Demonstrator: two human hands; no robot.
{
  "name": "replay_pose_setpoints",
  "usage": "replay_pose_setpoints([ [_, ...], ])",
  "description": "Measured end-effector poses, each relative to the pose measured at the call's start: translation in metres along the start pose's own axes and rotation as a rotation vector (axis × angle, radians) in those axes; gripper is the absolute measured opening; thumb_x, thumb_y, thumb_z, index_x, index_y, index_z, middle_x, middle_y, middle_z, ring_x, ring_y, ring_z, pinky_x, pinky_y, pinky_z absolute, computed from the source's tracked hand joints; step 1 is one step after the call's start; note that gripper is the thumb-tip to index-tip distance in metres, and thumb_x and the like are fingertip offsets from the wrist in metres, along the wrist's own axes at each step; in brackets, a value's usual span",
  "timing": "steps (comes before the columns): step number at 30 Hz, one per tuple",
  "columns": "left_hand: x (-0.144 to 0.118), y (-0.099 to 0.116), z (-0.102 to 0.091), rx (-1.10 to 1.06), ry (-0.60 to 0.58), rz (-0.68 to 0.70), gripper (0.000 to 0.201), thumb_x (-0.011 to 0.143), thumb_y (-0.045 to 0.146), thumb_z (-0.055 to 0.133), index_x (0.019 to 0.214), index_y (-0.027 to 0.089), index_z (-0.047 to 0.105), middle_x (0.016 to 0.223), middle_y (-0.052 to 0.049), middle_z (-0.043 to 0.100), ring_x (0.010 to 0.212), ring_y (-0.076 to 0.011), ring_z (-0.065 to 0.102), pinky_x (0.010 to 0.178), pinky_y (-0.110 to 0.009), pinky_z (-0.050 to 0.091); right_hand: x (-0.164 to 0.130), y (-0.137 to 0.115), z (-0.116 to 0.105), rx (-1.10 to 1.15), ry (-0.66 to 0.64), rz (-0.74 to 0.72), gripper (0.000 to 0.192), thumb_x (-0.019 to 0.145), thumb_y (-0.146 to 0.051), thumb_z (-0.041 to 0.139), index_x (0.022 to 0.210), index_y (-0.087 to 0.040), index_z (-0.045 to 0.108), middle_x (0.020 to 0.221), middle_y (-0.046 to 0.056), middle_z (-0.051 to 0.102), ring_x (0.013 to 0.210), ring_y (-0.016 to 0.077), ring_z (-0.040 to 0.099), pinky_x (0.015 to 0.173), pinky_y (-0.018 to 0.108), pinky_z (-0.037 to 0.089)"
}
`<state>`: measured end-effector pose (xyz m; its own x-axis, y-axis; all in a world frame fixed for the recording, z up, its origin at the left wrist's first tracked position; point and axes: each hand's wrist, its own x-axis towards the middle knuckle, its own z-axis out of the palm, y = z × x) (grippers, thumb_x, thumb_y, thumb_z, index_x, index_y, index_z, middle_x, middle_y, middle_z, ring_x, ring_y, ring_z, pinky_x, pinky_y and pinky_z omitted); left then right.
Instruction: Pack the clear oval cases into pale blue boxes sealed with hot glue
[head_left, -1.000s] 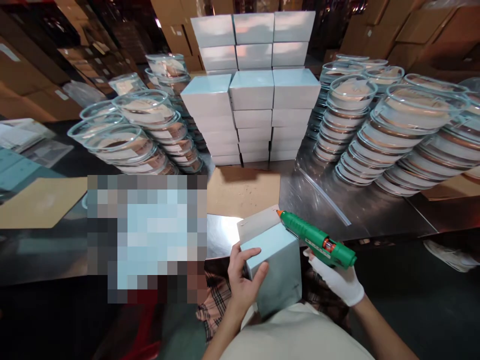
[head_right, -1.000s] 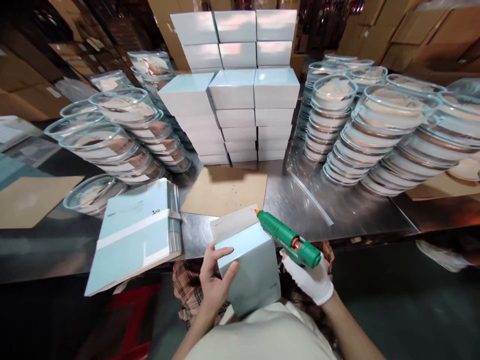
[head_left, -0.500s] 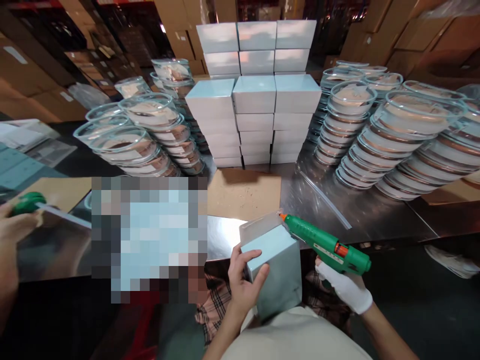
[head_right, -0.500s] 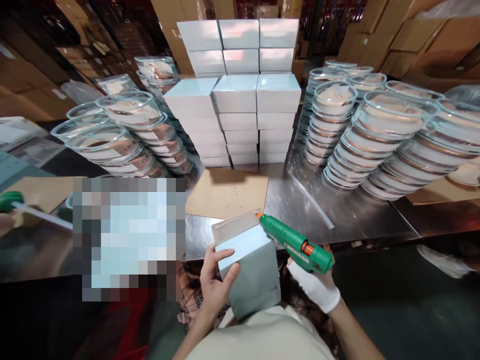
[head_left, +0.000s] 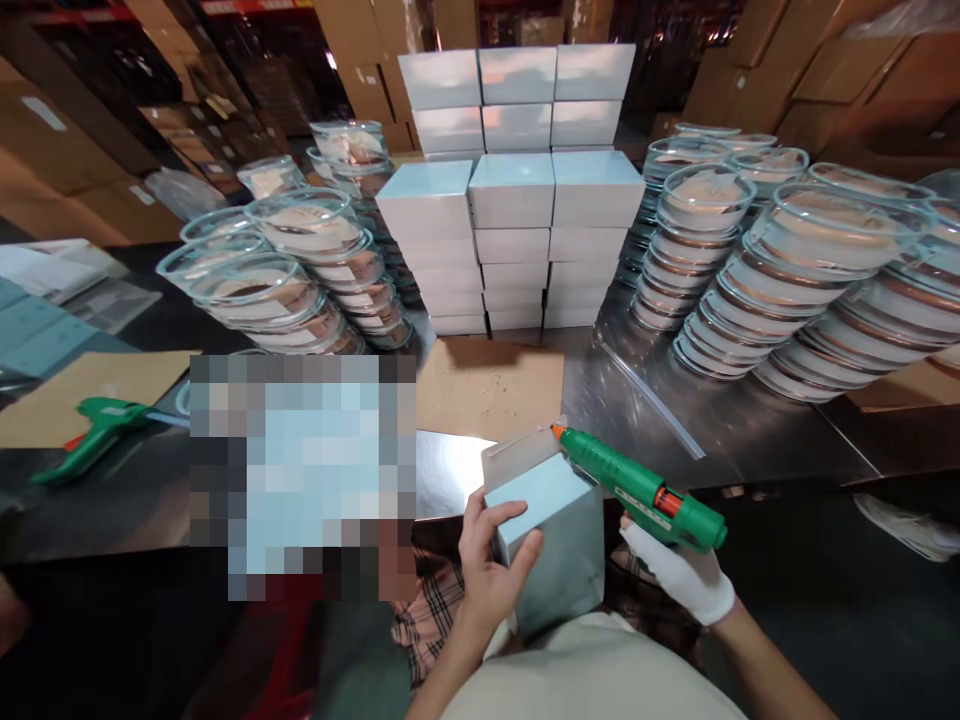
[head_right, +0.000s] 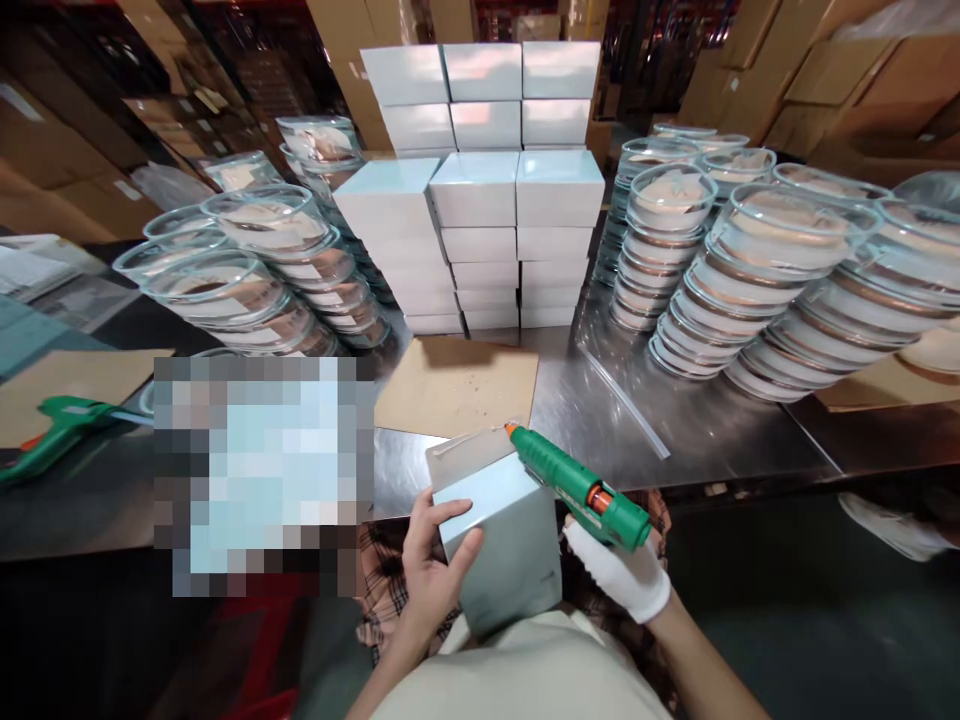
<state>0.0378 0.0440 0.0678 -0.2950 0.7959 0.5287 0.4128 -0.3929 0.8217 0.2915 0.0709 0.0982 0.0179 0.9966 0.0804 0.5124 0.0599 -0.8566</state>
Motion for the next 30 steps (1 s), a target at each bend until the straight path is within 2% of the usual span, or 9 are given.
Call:
replay_pose_setpoints([
  [4,0.001,-0.001,0.001,0.014,-0.006,-0.021,0.024,0.088,0.044,0.077,0.100,0.023,0.077,0.106,-0.009,0.072,0.101,-0.0256,0.070,0.083,-0.035,0.057,-0.002,-0.013,0.002,0.076,-0.051,0.108,0.031,0.075,-0.054,0.073,0.072,-0.023,0.074,0.077,0.010,0.080,0.072,0.0315,0.079,0.072,0.042,0.070],
  [7,0.001,-0.002,0.001,0.006,-0.005,-0.008,0.023,0.088,0.043,0.077,0.100,0.023,0.077,0.104,-0.009,0.072,0.104,-0.0263,0.069,0.085,-0.036,0.057,-0.006,-0.016,0.005,0.125,-0.056,0.095,0.026,0.073,-0.051,0.075,0.076,-0.025,0.072,0.080,0.009,0.081,0.074,0.0315,0.079,0.078,0.044,0.070],
  [11,0.000,-0.001,0.002,0.006,-0.012,-0.014,0.024,0.088,0.043,0.077,0.100,0.023,0.078,0.102,-0.009,0.073,0.107,-0.0276,0.069,0.087,-0.037,0.057,-0.007,-0.015,0.009,0.115,-0.072,0.081,0.026,0.073,-0.053,0.076,0.073,-0.028,0.069,0.071,0.006,0.078,0.066,0.0294,0.077,0.080,0.047,0.069],
  [16,0.000,-0.004,0.001,0.005,0.010,-0.057,0.024,0.086,0.044,0.078,0.099,0.023,0.078,0.101,-0.009,0.073,0.105,-0.0275,0.069,0.088,-0.037,0.057,-0.006,-0.006,0.002,0.127,-0.055,0.111,0.026,0.070,-0.053,0.079,0.071,-0.027,0.073,0.074,0.007,0.079,0.070,0.0298,0.077,0.068,0.041,0.068],
  [19,0.001,-0.011,-0.002,0.001,0.052,-0.113,0.025,0.085,0.046,0.078,0.097,0.024,0.078,0.102,-0.008,0.074,0.109,-0.0282,0.068,0.091,-0.039,0.056,0.001,-0.002,-0.013,0.195,-0.063,0.173,0.032,0.071,-0.055,0.079,0.080,-0.024,0.080,0.070,0.006,0.077,0.063,0.0239,0.073,0.056,0.033,0.062],
  [22,0.001,-0.018,-0.008,-0.011,0.103,-0.228,0.031,0.082,0.053,0.078,0.094,0.024,0.079,0.103,-0.009,0.075,0.117,-0.0311,0.066,0.096,-0.041,0.054,0.028,-0.009,-0.021,0.362,-0.129,0.337,0.050,0.077,-0.060,0.076,0.103,-0.018,0.082,0.058,0.002,0.069,0.044,0.0149,0.056,0.039,0.025,0.045],
  [24,0.001,-0.022,-0.011,-0.041,0.132,-0.293,0.036,0.080,0.057,0.078,0.093,0.024,0.079,0.103,-0.009,0.075,0.119,-0.0323,0.065,0.097,-0.042,0.053,0.056,-0.018,-0.012,0.476,-0.163,0.439,0.056,0.076,-0.059,0.076,0.110,-0.014,0.080,0.064,0.004,0.073,0.039,0.0120,0.050,0.036,0.024,0.038],
  [28,0.001,-0.027,-0.014,-0.116,0.140,-0.346,0.042,0.079,0.063,0.076,0.092,0.023,0.077,0.102,-0.008,0.074,0.115,-0.0309,0.066,0.095,-0.039,0.053,0.112,-0.029,0.028,0.519,-0.230,0.524,0.042,0.085,-0.050,0.065,0.099,-0.012,0.074,0.100,0.016,0.081,0.043,0.0104,0.055,0.037,0.023,0.041],
  [30,0.000,-0.028,-0.015,-0.127,0.136,-0.348,0.043,0.080,0.064,0.076,0.091,0.023,0.077,0.102,-0.008,0.074,0.116,-0.0307,0.066,0.096,-0.039,0.052,0.130,-0.027,0.045,0.469,-0.286,0.544,0.042,0.094,-0.049,0.055,0.094,-0.011,0.072,0.098,0.019,0.081,0.046,0.0123,0.060,0.042,0.024,0.047],
])
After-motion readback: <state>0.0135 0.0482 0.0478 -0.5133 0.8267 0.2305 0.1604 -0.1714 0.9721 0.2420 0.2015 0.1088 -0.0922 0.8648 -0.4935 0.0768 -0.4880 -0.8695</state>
